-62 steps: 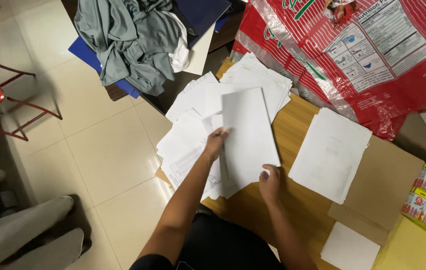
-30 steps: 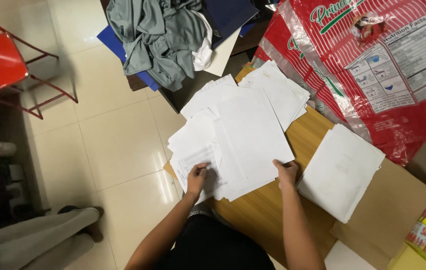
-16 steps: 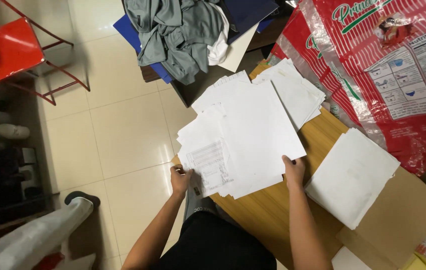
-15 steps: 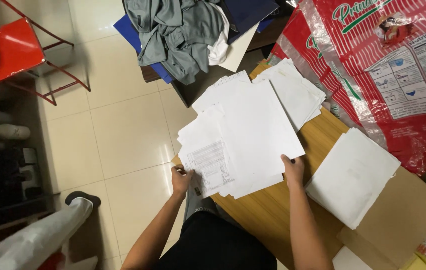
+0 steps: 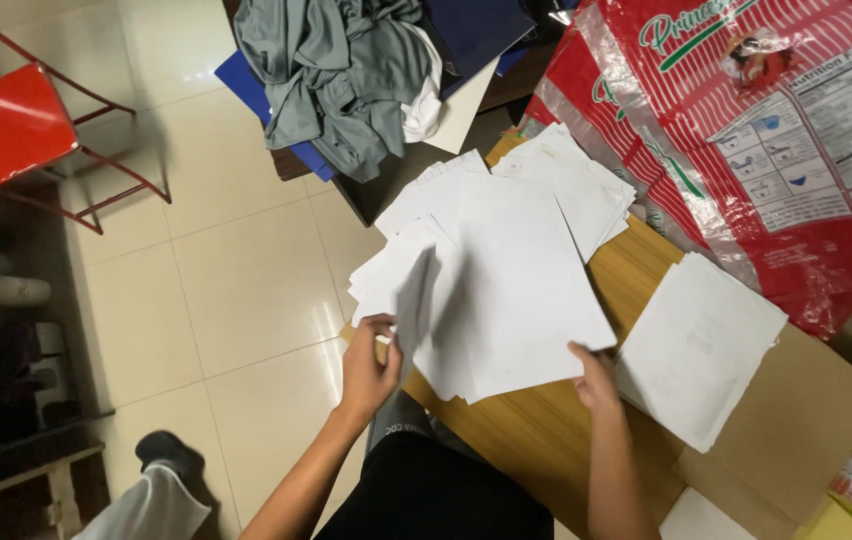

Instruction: Sort and stack various sheets of paper on a desk.

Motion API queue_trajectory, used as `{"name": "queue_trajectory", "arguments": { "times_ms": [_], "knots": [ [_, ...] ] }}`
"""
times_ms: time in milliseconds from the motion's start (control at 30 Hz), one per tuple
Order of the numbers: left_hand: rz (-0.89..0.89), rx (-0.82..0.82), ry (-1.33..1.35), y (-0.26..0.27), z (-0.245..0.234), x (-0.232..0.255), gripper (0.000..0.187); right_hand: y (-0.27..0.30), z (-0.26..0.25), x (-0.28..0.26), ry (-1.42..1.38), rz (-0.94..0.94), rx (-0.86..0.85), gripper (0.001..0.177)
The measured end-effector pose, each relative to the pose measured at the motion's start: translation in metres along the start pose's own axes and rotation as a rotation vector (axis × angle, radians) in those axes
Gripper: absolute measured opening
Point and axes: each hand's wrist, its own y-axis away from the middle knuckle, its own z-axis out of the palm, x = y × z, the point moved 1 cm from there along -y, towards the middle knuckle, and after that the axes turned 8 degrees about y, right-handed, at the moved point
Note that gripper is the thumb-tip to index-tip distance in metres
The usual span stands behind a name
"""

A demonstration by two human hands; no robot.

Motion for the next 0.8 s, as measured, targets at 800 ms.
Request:
{"name": "queue_trajectory", "arguments": {
  "times_ms": [800],
  "knots": [
    [-0.54, -0.955, 0.193, 0.008, 0.159, -0.106, 0.088, 0.202, -0.093, 0.018, -0.43, -0.2, -0.013, 0.069]
  ]
}}
